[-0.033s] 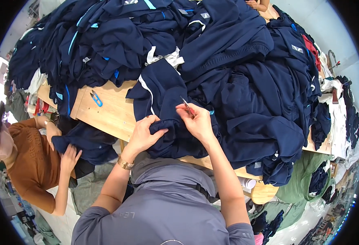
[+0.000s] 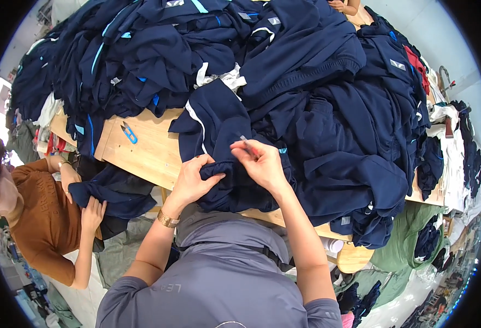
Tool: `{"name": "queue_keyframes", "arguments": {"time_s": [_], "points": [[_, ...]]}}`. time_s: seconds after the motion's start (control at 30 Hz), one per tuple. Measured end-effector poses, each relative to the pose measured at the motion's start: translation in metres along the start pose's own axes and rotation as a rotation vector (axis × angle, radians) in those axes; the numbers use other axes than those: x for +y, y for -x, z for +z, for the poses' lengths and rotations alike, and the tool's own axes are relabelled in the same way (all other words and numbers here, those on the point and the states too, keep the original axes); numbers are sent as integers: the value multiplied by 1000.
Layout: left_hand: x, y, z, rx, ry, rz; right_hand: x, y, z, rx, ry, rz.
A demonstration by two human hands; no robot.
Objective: Trimming loose threads from navy blue garments using small hand scissors.
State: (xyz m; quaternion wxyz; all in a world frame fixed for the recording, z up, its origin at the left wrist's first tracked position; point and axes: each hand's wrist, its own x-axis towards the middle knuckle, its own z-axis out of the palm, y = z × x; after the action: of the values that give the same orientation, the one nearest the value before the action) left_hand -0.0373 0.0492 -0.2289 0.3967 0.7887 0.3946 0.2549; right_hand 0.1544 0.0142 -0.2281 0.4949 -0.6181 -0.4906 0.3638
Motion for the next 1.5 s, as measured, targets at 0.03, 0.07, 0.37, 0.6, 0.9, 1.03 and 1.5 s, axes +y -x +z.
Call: {"name": "queue_keyframes", "arguments": {"time_s": [0.03,0.07,0.37,0.6,0.9,1.03,1.5], "points": [[2,1,0,3,-3,3,-9,2,1,-106,12,-79],[3,2,1,42,1,1,-19,3,0,-212,26,-154],[16,1,-2,38,53,76,-15,5,9,-365,-43,51],[14,3,5,63,81,131,-18,9,13,-364,-16,169],[17,4,4,67,211,79,6,12,10,-143,-617,343],[13,3,9,82,273,84,-3,14,12,-132,-606,291],[-4,5,22,364,151,189,-9,11,-34,-206,-127,64]]}}
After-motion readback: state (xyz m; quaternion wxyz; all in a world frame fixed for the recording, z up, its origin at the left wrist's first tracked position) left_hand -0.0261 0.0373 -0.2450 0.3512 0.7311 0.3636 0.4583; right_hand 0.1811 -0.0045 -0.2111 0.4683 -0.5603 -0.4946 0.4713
